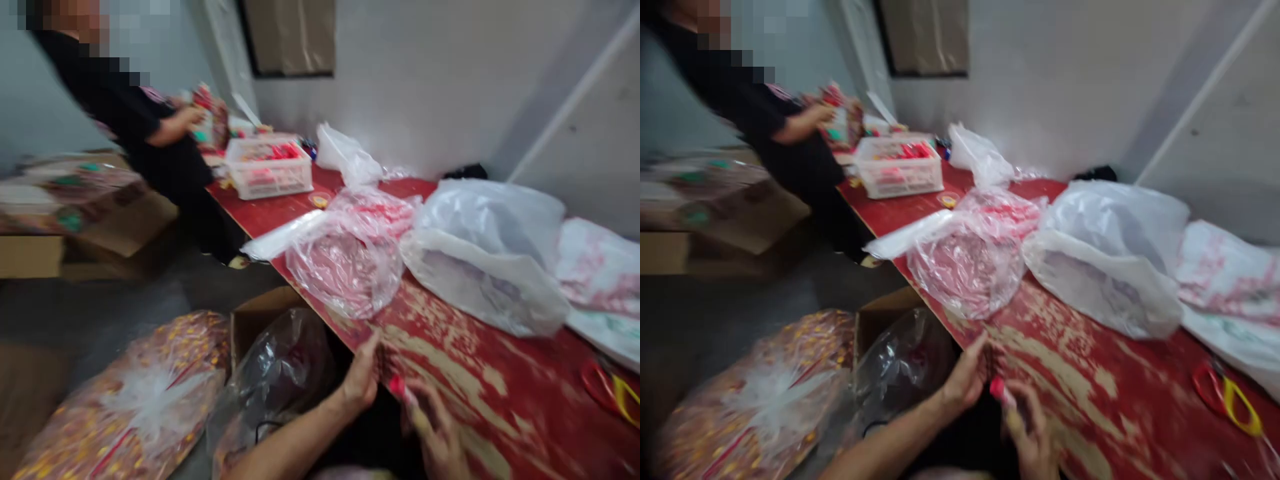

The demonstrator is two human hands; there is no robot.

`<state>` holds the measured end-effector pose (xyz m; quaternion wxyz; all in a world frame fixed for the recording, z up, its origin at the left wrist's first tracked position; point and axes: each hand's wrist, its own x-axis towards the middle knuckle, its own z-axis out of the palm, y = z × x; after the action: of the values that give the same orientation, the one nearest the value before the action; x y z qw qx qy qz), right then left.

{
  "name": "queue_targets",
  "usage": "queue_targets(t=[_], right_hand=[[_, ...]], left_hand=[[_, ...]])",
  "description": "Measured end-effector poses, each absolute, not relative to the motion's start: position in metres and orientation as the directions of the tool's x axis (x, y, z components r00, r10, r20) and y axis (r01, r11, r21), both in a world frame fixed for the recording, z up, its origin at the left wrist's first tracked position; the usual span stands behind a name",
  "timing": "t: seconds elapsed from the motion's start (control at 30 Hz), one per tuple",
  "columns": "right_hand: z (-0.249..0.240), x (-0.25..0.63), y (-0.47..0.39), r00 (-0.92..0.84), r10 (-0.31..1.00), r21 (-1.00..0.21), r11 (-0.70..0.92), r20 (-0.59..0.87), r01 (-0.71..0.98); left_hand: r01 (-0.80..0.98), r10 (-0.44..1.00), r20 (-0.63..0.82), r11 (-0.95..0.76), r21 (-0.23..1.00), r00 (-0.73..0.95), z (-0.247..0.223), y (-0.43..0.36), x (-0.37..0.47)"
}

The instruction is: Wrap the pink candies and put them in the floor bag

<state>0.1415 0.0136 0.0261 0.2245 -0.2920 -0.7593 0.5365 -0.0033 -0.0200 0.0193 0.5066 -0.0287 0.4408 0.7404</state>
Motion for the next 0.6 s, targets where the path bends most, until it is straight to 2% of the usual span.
queue_targets(t=[0.07, 0.17, 0.3, 0.47, 0.6], right_hand=[[0.023, 0.136, 0.031, -0.714, 0.699, -0.99, 0.067, -0.041, 0.122], [0.022, 0.129, 0.044, -0.694, 0.717, -0.994, 0.007, -0.071, 0.108], [0.021, 0.122, 0.045, -0.727, 0.681, -0.96, 0.251, 0.084, 0.125], [0.018, 0.125, 0.047, -0.872, 0.404, -0.793, 0.609, 0.278, 0.029], [0.004, 0.142, 0.051, -0.933, 0.252, -0.743, 0.669, 0.256, -0.023]], left_hand=[[-0.769, 0.755, -0.457, -0.097, 0.631, -0.47, 0.023, -0.017, -0.014], [-0.77, 0.77, -0.471, -0.042, 0.636, -0.431, 0.023, -0.012, -0.027], [-0.762, 0.786, -0.484, 0.025, 0.647, -0.385, 0.019, -0.002, -0.026], [-0.706, 0.777, -0.543, 0.189, 0.683, -0.317, 0.011, 0.008, -0.009], [-0.643, 0.815, -0.547, 0.315, 0.698, -0.194, 0.006, 0.0, 0.008]])
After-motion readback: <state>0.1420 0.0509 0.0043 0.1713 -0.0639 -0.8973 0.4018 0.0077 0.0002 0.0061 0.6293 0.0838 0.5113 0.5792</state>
